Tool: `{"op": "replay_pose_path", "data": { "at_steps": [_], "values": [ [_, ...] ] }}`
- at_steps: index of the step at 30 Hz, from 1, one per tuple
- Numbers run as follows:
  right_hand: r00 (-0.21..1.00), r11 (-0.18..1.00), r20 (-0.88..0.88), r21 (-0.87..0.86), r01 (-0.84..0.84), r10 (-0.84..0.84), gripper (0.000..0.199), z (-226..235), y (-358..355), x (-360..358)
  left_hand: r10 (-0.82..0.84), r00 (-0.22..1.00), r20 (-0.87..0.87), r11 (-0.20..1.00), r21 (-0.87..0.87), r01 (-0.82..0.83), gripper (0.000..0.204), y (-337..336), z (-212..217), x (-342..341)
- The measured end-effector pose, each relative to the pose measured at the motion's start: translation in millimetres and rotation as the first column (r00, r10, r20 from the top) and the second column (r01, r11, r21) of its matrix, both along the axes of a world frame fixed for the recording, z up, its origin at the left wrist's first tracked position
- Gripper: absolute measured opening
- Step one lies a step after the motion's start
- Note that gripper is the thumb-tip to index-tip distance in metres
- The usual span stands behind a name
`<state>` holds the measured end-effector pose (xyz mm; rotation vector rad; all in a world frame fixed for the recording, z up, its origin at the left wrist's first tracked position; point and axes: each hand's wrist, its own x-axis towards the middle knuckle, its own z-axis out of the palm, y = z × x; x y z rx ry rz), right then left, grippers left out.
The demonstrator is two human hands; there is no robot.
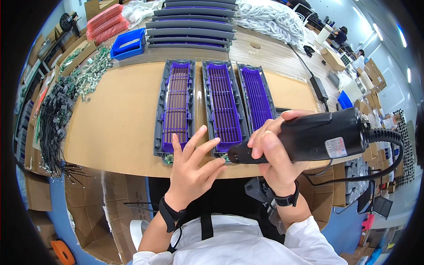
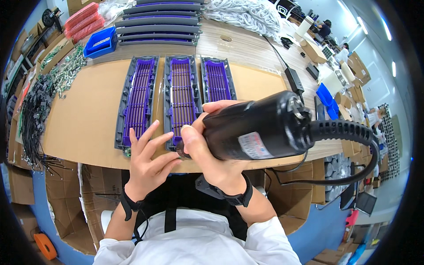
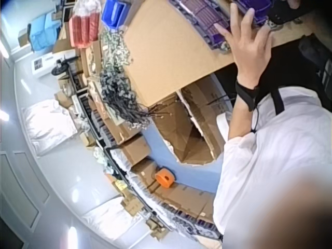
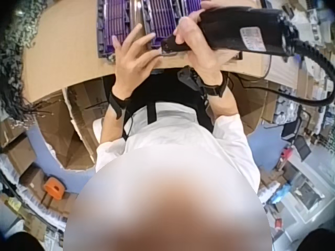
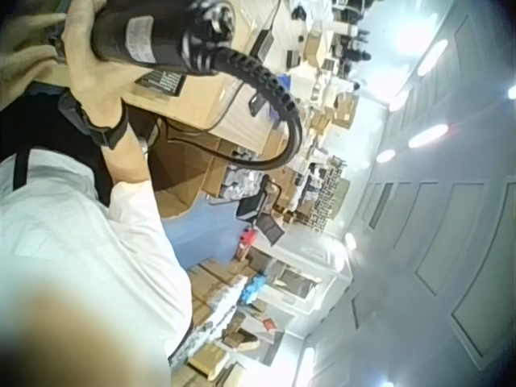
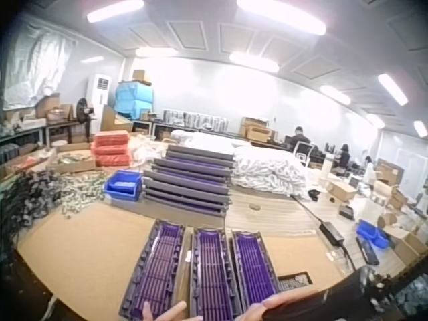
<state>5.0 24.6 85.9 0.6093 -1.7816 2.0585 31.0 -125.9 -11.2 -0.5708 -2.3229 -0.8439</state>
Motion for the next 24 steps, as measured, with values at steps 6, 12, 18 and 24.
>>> {"op": "replay_pose_path", "data": {
  "at_steps": [6, 12, 18, 24],
  "values": [
    [0.997, 0.998, -0.06, -0.042, -0.043, 0.04, 0.036, -17, -1, -6, -0.007, 1.0, 0.02, 0.999, -0.044, 0.007, 0.006, 1, -2, -1],
    [0.998, 1.0, -0.066, -0.02, 0.008, -0.009, 0.035, -24, -5, -11, 0.005, 1.0, 0.028, 0.999, -0.049, -0.003, 0.004, 2, -4, -1],
    [0.996, 0.994, -0.087, 0.109, 0.006, 0.004, 0.037, -24, -8, -10, 0.009, 0.999, 0.038, 0.997, -0.071, -0.007, 0.004, 0, -2, 0],
    [0.977, 0.964, -0.122, 0.223, -0.145, 0.175, 0.039, -23, -7, -16, 0.015, 0.999, 0.035, 0.999, -0.05, -0.013, 0.005, 1, -4, -1]
  ]
}}
